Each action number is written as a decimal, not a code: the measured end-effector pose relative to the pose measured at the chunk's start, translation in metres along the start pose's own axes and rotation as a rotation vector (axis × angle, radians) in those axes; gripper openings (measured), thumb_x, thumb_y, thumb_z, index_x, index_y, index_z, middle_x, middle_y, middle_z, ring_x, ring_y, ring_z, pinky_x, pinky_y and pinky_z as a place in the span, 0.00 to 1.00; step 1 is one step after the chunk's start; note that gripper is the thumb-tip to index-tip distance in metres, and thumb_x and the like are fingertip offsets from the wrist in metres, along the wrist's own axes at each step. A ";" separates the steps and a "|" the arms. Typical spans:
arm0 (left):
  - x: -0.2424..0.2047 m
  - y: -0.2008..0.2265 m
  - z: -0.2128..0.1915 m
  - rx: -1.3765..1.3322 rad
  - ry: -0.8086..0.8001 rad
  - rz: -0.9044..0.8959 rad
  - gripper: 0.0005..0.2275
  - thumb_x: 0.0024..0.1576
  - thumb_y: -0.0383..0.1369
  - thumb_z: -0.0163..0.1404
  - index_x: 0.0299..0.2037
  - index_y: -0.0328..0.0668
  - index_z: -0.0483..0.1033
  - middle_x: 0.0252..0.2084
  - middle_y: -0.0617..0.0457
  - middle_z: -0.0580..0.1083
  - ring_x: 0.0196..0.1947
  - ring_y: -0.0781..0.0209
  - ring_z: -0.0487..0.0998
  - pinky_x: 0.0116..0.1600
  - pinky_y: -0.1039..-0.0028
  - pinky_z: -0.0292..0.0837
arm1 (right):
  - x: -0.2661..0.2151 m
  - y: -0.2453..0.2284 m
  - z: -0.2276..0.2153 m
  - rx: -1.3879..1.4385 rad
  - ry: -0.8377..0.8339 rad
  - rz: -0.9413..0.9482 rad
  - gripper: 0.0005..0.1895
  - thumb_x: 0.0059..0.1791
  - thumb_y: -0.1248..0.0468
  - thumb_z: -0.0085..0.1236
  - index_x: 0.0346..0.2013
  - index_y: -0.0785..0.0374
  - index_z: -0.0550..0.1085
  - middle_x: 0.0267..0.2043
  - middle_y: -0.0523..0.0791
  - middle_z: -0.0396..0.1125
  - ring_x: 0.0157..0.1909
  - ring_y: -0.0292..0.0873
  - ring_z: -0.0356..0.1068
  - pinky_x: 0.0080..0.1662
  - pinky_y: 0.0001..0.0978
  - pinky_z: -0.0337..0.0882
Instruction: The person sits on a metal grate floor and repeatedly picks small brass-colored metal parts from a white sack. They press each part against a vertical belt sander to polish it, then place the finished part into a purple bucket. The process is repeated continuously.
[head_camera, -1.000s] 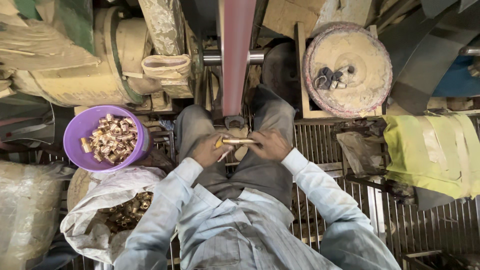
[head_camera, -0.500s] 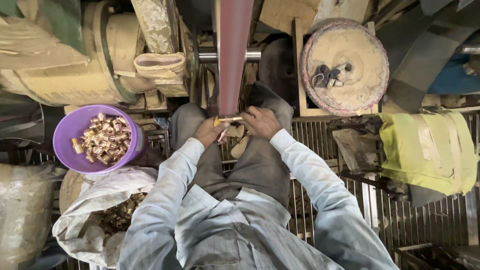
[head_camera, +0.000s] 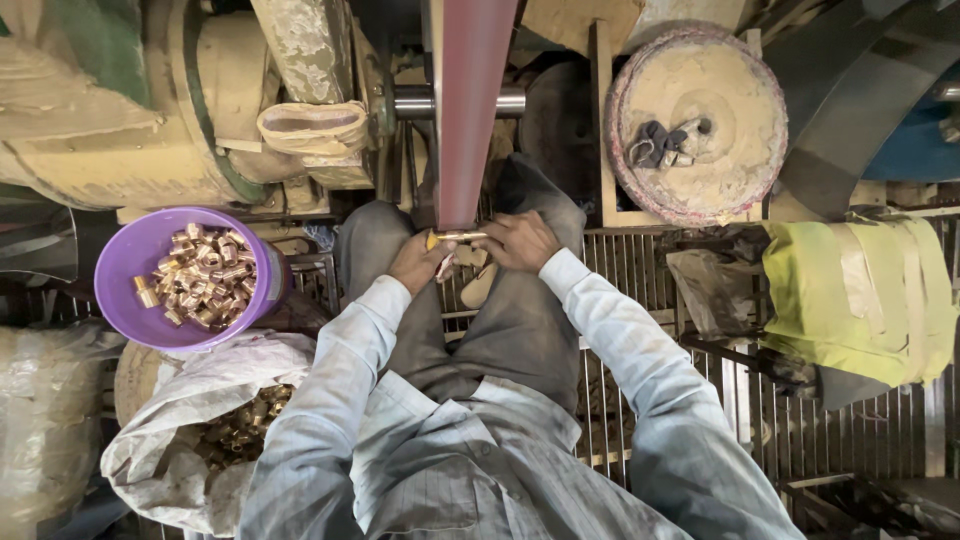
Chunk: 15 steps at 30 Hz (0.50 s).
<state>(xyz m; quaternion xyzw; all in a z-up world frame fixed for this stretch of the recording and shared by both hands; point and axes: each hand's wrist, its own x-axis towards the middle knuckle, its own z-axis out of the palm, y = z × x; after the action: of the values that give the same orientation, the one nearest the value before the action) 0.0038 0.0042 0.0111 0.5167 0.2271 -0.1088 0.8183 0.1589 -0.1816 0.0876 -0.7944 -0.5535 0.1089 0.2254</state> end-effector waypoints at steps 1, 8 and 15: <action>0.000 0.000 0.000 0.006 0.005 -0.004 0.09 0.65 0.33 0.49 0.48 0.34 0.72 0.30 0.50 0.74 0.21 0.64 0.71 0.26 0.73 0.66 | 0.001 0.001 -0.001 0.027 -0.022 0.008 0.12 0.50 0.53 0.61 0.41 0.55 0.82 0.32 0.47 0.72 0.33 0.53 0.74 0.36 0.48 0.71; 0.001 -0.002 0.000 -0.042 0.000 -0.002 0.08 0.65 0.32 0.49 0.47 0.33 0.71 0.29 0.50 0.73 0.22 0.64 0.71 0.26 0.72 0.66 | 0.010 0.005 -0.005 0.178 -0.139 0.095 0.15 0.51 0.51 0.60 0.45 0.55 0.83 0.38 0.52 0.76 0.39 0.56 0.75 0.43 0.47 0.74; 0.001 0.000 0.002 -0.023 0.036 -0.044 0.09 0.65 0.32 0.49 0.49 0.33 0.71 0.30 0.50 0.74 0.22 0.64 0.71 0.27 0.72 0.68 | 0.023 0.010 -0.010 0.398 -0.354 0.284 0.20 0.51 0.49 0.59 0.44 0.63 0.81 0.39 0.54 0.77 0.39 0.53 0.78 0.43 0.41 0.75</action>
<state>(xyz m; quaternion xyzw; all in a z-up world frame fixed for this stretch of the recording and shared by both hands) 0.0047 0.0028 0.0115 0.5042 0.2546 -0.1150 0.8172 0.1794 -0.1653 0.0933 -0.7727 -0.4354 0.3824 0.2590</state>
